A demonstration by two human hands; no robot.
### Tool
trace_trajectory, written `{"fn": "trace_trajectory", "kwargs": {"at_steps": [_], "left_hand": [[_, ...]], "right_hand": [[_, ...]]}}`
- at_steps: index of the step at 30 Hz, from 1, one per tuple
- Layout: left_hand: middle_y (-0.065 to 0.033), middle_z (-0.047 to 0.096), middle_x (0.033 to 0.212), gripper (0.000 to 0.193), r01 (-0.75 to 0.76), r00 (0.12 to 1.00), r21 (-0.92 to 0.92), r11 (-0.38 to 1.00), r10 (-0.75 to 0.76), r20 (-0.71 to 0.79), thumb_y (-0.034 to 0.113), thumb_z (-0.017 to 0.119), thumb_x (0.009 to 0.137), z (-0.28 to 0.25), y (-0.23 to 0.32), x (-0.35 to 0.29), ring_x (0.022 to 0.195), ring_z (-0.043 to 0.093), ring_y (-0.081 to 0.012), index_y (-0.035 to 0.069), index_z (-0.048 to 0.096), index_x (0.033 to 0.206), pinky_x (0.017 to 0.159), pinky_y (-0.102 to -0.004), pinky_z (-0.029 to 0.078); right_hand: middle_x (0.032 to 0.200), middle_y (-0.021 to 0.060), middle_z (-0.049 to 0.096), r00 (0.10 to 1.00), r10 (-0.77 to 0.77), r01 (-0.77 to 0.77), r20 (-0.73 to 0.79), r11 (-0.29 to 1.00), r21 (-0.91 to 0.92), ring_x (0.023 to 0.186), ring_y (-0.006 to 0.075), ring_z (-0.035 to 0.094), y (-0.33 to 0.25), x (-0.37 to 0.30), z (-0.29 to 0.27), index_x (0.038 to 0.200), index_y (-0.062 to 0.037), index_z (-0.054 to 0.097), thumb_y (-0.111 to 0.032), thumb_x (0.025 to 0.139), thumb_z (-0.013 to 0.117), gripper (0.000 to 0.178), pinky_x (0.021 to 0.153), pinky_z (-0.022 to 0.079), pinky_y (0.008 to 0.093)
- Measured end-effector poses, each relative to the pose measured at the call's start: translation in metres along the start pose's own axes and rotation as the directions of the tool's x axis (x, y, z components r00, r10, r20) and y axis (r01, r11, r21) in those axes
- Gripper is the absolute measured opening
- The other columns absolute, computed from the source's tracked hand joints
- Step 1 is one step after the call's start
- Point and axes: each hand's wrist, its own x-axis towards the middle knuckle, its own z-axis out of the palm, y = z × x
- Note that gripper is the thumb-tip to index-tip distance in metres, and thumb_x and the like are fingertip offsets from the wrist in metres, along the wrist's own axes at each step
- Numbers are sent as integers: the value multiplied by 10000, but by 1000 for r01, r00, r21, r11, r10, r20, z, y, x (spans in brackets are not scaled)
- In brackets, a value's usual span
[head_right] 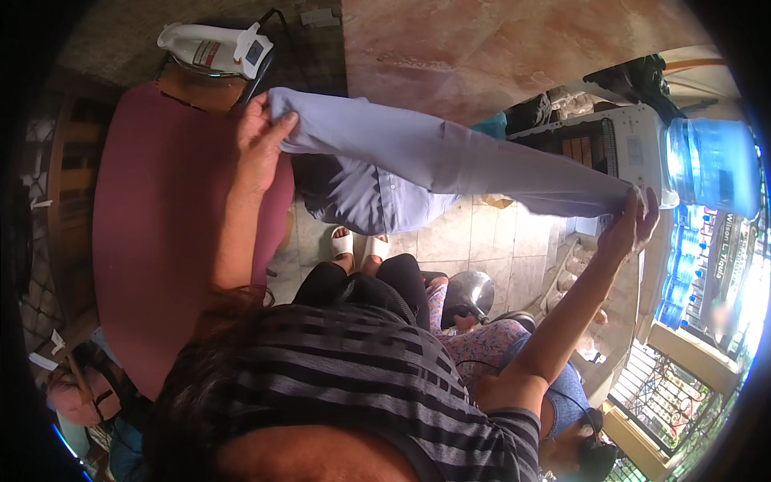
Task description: The person irons a light blue shirt on a pink ironing board, using an iron to smooth the fabric while shifting and folding the garment.
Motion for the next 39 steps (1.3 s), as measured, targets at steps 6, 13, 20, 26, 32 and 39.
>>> {"fn": "trace_trajectory", "kwargs": {"at_steps": [6,13,20,26,32,39], "left_hand": [[-91,665,1011,544,-39,997,46,998,42,-64,-51,667,876,-39,18,30,915,616,-114,16,409,1349,860,-262,490],[-1,636,1112,259,-17,989,416,909,76,-125,-27,609,915,-61,32,21,879,521,-40,-2,652,1170,834,-202,420],[-9,639,1142,263,208,938,756,621,91,-334,-11,572,943,-22,47,-98,836,530,-62,11,642,1196,775,-215,438],[15,625,967,256,244,821,135,960,-130,-556,10,596,939,0,23,-161,647,447,-23,10,641,1192,576,-202,380],[-33,672,1051,302,95,858,-313,945,-238,-455,-16,581,936,-7,-19,-158,992,617,-103,41,643,1226,895,-285,485],[-50,673,1169,277,-223,862,-431,875,-30,-506,-26,577,920,-26,-75,-114,1118,605,-140,45,663,1174,1017,-417,485]], "right_hand": [[1010,121,673,978,201,-199,62,979,-35,891,187,655,37,14,19,1340,-42,475,-22,889,709,508,736,551,299],[990,112,669,927,290,-294,237,956,-20,867,151,641,63,16,55,1350,-17,455,-41,908,697,505,714,538,258],[1017,128,686,824,410,-433,390,901,-33,965,188,663,64,3,19,1366,-24,464,-21,927,661,481,847,546,312],[1070,139,677,809,408,-448,423,894,-8,998,198,666,66,6,2,1350,-35,492,-28,957,618,413,863,559,327],[1068,148,669,798,374,-436,473,899,25,1007,212,659,83,25,24,1339,-11,478,1,946,621,419,860,559,322],[1059,123,667,786,360,-446,503,893,57,935,154,646,115,38,106,1308,-16,511,-15,925,657,410,749,525,244]]}}
